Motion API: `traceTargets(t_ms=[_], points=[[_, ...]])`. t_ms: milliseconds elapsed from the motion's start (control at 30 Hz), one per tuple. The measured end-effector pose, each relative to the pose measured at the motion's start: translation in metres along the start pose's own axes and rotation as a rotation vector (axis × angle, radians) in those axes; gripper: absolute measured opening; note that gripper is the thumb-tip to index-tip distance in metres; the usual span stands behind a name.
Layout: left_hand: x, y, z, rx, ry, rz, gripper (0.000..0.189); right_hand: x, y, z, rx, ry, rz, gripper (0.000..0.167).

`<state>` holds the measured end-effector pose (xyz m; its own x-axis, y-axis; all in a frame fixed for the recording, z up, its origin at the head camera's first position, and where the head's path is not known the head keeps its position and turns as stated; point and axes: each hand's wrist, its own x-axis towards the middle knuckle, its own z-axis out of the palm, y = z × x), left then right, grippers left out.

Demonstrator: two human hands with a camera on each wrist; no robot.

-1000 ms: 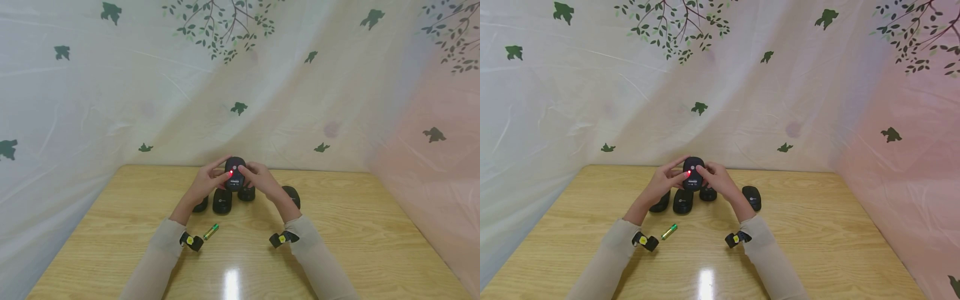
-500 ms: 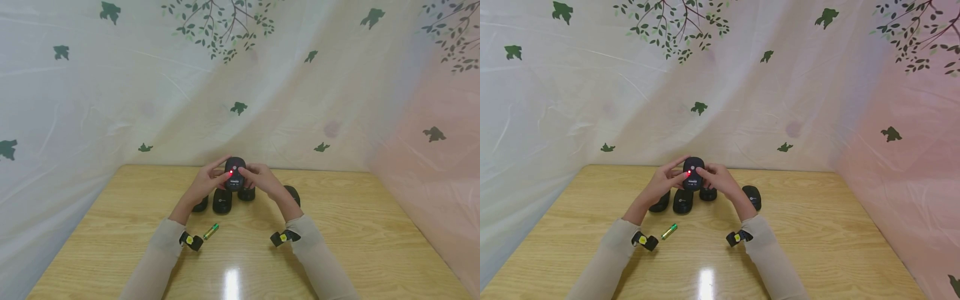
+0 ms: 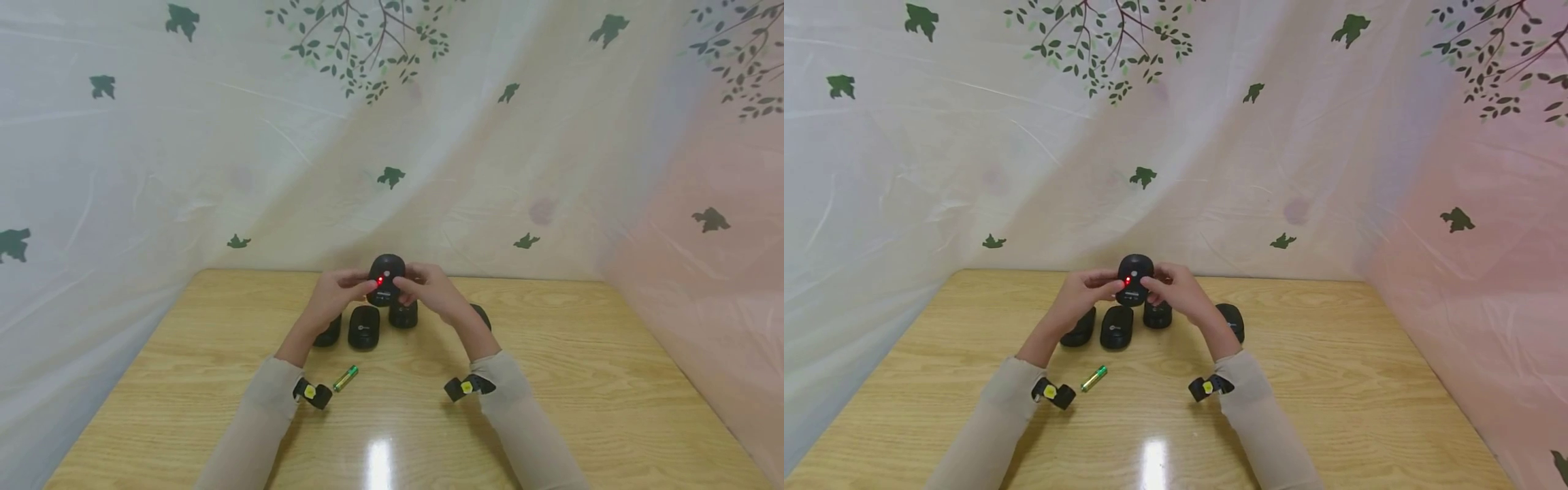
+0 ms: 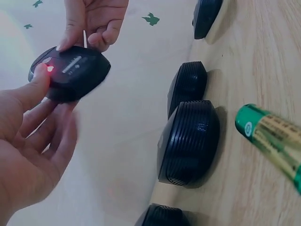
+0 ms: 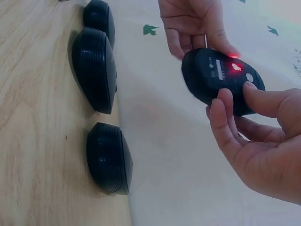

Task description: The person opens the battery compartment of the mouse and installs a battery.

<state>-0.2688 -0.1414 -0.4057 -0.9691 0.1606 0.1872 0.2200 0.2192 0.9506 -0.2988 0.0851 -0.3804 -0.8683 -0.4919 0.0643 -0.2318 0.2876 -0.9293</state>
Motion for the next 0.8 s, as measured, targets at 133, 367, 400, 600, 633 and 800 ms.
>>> traceTargets(t_ms=[133,367,400,600,633,800], points=[[0.000,0.003,0.001,0.068,0.052,-0.002,0.032,0.000,0.000,-0.002,0.031,-0.009,-0.010,0.033],[-0.001,0.006,0.003,-0.008,0.016,0.078,0.035,-0.001,-0.002,-0.004,0.089,0.001,-0.014,0.038],[-0.001,0.007,0.003,-0.021,0.010,0.082,0.036,-0.002,-0.002,-0.004,0.096,0.003,-0.016,0.040],[0.000,0.009,0.007,-0.063,-0.031,0.106,0.046,-0.005,-0.006,-0.009,0.145,0.000,-0.013,0.048],[0.000,0.009,0.008,-0.069,-0.040,0.111,0.048,-0.006,-0.007,-0.010,0.146,-0.003,-0.010,0.050],[0.000,0.011,0.014,-0.090,-0.067,0.090,0.058,-0.011,-0.007,-0.014,0.129,-0.020,-0.015,0.054]])
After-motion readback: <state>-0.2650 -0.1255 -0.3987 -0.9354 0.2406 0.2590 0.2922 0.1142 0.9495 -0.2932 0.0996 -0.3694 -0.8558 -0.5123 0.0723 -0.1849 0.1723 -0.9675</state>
